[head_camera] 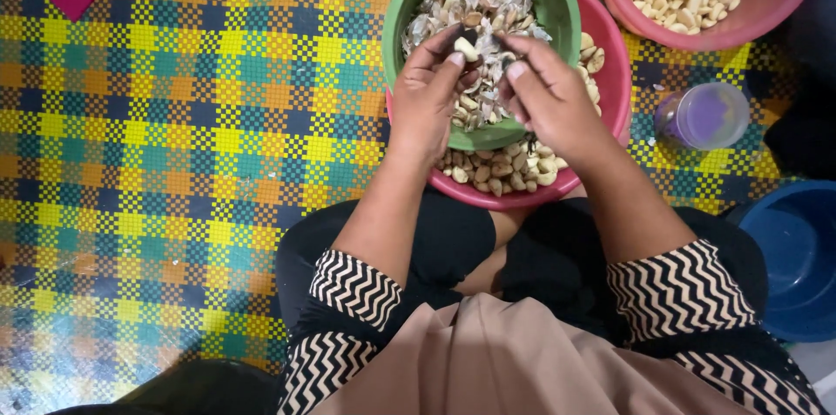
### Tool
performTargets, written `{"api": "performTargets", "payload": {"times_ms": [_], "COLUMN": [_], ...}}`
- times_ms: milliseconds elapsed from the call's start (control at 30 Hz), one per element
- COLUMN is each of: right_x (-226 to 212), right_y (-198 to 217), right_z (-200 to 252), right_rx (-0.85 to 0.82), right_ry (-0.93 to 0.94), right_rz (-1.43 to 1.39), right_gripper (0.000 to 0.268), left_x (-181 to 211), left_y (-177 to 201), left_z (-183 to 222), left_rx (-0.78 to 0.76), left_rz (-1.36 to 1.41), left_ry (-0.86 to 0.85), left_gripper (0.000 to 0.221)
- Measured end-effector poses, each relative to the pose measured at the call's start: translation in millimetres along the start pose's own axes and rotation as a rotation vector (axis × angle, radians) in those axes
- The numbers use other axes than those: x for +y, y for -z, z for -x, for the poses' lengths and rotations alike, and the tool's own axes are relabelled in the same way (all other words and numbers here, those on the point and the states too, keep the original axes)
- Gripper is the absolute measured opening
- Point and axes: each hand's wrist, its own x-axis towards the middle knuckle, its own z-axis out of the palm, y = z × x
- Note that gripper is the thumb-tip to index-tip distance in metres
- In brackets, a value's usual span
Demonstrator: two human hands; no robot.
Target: Peeling skins or shells from nuts and sorting them into various bowls while sitting on a mat.
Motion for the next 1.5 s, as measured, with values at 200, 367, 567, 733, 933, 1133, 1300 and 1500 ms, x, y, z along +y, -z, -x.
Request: {"api": "performTargets", "payload": {"times_ms": [200,367,567,733,933,1133,1300,1500], "right_x": [6.1,11.7,21.4,9.3,4.6,-4.3,-6.5,-3.8], "right_y": [26.7,36.0,48.1,54.4,74.4,79.2,80.8,77.5], "right_z": [-8.4,-8.2,-13.3,-8.7,-6.0,2.1,1.1,-0.7], "right_rx": [0.131,0.163,0.126,0.055,0.127,0.147,0.148,0.141], "right_ry": [-0.090,-0.096,-0.033,-0.021,0.014,0.029,0.066,0.049], "right_rz": [-0.070,-0.074,0.218,0.364,0.249,0.188,0.224,0.233], "right_gripper": [0.041,0.043,0.040,0.044,0.043,0.045,0.042,0.041], "left_x": [20.5,16.7,-18.6,54.7,37.3,-17.1,-35.5,-63.9], "left_y": [1.4,0.0,33.5,-55.9,-47.5,-33.0,-61.4,-31.2], "left_z": [14.1,14.4,-8.7,-74.9,-107.2,-59.7,-36.2,7.3], "left_rx": [-0.228,-0.237,-0.206,-0.094,-0.067,0.013,-0.123,-0.294], "left_rz": [-0.511,-0.435,-0.608,-1.060,-1.224,-1.896,-1.978,-1.988], "left_ry": [0.186,0.296,0.325,0.069,-0.468,-0.032,0.123,0.038], "left_gripper": [0.041,0.045,0.045,0.055,0.042,0.067,0.064,0.064]}}
